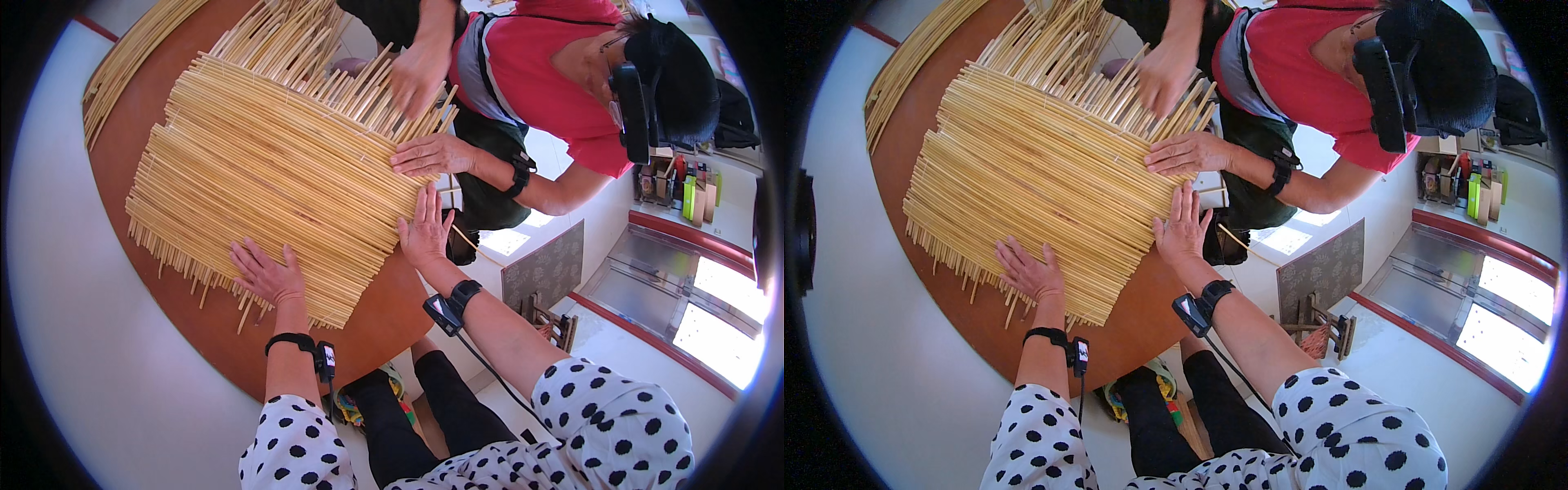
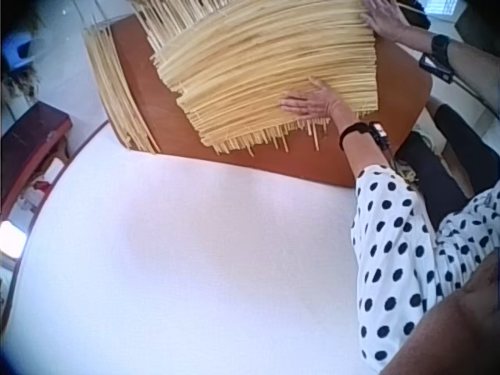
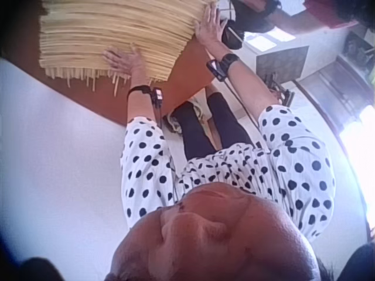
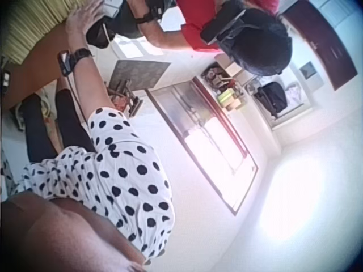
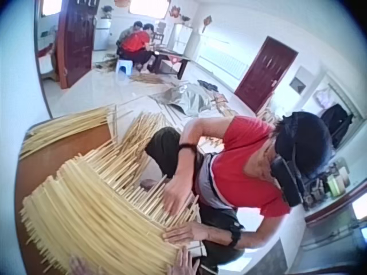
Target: Arranging and securing long bamboo sticks side-by-side to create a mat.
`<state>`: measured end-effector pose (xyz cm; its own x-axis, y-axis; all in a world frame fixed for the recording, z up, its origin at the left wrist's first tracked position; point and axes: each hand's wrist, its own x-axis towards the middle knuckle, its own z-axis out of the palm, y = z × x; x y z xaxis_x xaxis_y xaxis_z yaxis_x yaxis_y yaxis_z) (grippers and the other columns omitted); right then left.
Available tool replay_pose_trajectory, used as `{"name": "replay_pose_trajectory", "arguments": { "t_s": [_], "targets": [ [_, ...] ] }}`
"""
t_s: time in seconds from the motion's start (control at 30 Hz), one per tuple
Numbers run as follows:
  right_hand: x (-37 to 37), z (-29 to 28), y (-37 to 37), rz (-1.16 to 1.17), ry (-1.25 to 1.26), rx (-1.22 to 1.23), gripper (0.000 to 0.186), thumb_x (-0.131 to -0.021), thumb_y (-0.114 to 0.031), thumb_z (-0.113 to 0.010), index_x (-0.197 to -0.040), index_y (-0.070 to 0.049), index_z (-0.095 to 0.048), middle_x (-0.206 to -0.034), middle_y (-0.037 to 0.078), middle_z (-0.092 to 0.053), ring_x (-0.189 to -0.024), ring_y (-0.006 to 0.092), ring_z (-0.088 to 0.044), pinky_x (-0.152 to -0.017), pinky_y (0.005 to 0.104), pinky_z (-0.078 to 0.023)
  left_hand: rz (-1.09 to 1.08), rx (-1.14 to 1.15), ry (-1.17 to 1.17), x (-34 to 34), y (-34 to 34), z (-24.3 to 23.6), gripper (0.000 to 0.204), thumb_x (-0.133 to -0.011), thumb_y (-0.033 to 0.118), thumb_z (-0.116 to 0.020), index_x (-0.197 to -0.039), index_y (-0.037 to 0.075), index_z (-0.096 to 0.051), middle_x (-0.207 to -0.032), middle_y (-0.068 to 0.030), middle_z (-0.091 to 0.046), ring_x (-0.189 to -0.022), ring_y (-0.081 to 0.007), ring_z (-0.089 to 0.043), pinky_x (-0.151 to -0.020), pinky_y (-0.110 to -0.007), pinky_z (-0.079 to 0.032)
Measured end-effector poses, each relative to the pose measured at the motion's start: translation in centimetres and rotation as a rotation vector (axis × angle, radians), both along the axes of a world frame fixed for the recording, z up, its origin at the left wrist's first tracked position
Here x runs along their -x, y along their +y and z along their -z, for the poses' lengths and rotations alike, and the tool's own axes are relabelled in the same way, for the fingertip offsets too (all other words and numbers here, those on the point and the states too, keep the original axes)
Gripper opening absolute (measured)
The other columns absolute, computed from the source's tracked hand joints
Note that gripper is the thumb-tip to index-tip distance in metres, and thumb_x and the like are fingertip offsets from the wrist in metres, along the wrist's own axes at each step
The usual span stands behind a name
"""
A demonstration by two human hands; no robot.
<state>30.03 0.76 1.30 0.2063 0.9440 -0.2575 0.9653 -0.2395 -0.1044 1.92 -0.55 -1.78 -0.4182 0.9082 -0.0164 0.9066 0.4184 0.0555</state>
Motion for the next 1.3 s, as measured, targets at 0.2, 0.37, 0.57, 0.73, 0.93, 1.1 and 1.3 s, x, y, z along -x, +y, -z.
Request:
{"name": "replay_pose_trajectory", "arguments": {
  "t_s": [0.2,0.37,0.57,0.73,0.93,1.1,1.3],
  "targets": [
    [-0.01,-0.01,0.1,0.01,-0.012,0.019,0.081,-0.092,-0.042,-0.053,-0.152,-0.003,-0.017,-0.161,0.017,-0.011,-0.145,0.0396,-0.02,-0.111,0.0659,-0.016,0.001,0.004,-0.003,-0.09,0.03,-0.12,0.081,-0.091,0.051,-0.055,-0.154,0.015,-0.02,-0.161,-0.0112,-0.016,-0.149,-0.0292,-0.015,-0.114,-0.062,-0.019],
    [0.13,-0.16,0.1,0.013,-0.014,0.037,0.08,-0.092,-0.043,-0.051,-0.152,-0.003,-0.017,-0.161,0.017,-0.01,-0.145,0.0392,-0.02,-0.112,0.0655,-0.016,0.001,-0.001,0.001,0.03,0.02,-0.14,0.081,-0.091,0.051,-0.055,-0.154,0.015,-0.021,-0.161,-0.0107,-0.016,-0.149,-0.0292,-0.016,-0.114,-0.062,-0.02],
    [0.3,-0.45,0.2,0.004,0.0,0.019,0.081,-0.092,-0.042,-0.053,-0.152,-0.003,-0.016,-0.161,0.017,-0.01,-0.145,0.04,-0.02,-0.112,0.066,-0.016,0.002,-0.009,0.001,0.16,0.05,-0.35,0.08,-0.091,0.052,-0.054,-0.154,0.015,-0.021,-0.161,-0.0104,-0.016,-0.149,-0.03,-0.016,-0.113,-0.063,-0.021],
    [0.23,-0.68,0.06,0.018,0.021,0.056,0.082,-0.091,-0.041,-0.055,-0.152,-0.004,-0.016,-0.16,0.018,-0.011,-0.144,0.0408,-0.021,-0.111,0.0668,-0.016,0.011,-0.013,-0.005,0.14,-0.08,-0.66,0.081,-0.091,0.051,-0.054,-0.155,0.014,-0.019,-0.161,-0.0106,-0.015,-0.149,-0.0294,-0.015,-0.114,-0.063,-0.019],
    [0.27,-0.34,-0.22,0.029,0.004,0.082,0.081,-0.092,-0.042,-0.053,-0.153,-0.004,-0.015,-0.16,0.018,-0.013,-0.145,0.0401,-0.02,-0.112,0.0657,-0.015,-0.004,0.023,-0.015,0.23,-0.22,-0.58,0.082,-0.091,0.052,-0.053,-0.155,0.014,-0.017,-0.161,-0.0106,-0.015,-0.15,-0.028,-0.011,-0.115,-0.061,-0.015],
    [0.18,-0.06,-0.26,0.029,-0.008,0.081,0.083,-0.092,-0.043,-0.053,-0.153,-0.004,-0.014,-0.16,0.018,-0.013,-0.145,0.0392,-0.019,-0.112,0.0649,-0.015,-0.002,0.028,-0.014,0.25,-0.27,-0.42,0.082,-0.092,0.052,-0.053,-0.155,0.014,-0.017,-0.161,-0.0103,-0.014,-0.15,-0.0287,-0.011,-0.115,-0.062,-0.017],
    [0.38,-0.53,-0.03,0.008,-0.01,0.068,0.084,-0.09,-0.042,-0.055,-0.153,-0.004,-0.013,-0.16,0.017,-0.01,-0.144,0.039,-0.021,-0.111,0.0657,-0.016,-0.003,0.037,-0.005,0.24,-0.24,-0.35,0.082,-0.092,0.052,-0.053,-0.155,0.014,-0.017,-0.161,-0.0101,-0.014,-0.15,-0.0288,-0.011,-0.115,-0.062,-0.018]
  ]
}}
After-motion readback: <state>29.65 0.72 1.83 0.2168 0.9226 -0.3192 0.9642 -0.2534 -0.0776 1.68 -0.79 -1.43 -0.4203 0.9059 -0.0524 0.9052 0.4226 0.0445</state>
